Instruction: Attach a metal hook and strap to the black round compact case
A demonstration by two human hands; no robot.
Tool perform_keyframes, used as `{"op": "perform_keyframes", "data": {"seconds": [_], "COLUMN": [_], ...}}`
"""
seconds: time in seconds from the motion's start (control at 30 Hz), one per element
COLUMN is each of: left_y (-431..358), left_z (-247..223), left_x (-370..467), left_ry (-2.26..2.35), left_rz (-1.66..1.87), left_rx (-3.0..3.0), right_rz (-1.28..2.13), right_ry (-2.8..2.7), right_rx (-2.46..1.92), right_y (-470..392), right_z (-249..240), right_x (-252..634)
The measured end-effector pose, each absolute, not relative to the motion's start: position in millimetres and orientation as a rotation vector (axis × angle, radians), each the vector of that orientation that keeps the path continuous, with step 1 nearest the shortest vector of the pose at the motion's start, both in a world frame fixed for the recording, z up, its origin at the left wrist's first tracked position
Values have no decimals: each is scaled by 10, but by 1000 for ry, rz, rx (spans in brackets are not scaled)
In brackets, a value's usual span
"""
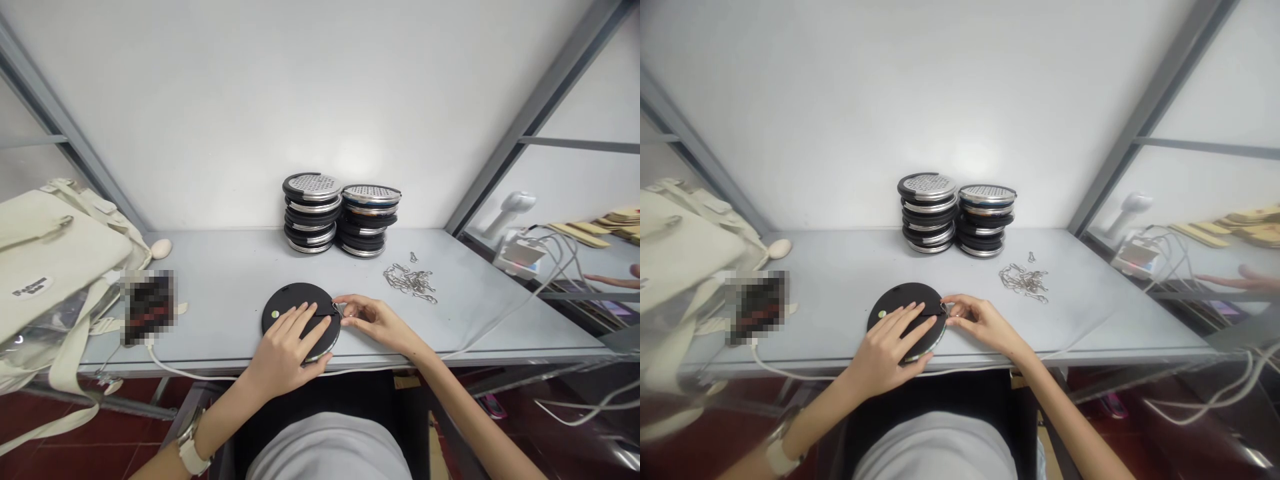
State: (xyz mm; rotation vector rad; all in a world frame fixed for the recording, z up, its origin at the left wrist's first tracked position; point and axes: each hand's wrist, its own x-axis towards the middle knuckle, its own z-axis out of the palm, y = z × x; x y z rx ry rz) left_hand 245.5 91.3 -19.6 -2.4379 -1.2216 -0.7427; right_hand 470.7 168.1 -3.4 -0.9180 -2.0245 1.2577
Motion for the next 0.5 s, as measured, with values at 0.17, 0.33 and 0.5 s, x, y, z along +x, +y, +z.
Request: {"op": "perform_keyframes", "data": {"seconds": [0.17, 0.33, 0.5], "left_y": [910, 915, 915], "left_z": [-205, -206, -195], "left_x": [2453, 2455, 2454], "left_ry": [-1228, -1220, -1205], "left_rz": [-738, -748, -745], "left_rx": [-2438, -2434, -2437], "right_rz": [1284, 1302, 1285], "right_ry": [-2012, -2009, -2020], "right_rx": [-918, -897, -904], "right_y": [1691, 1689, 1683], "right_z": [-56, -69, -56], "right_x": [4710, 4713, 4711]}}
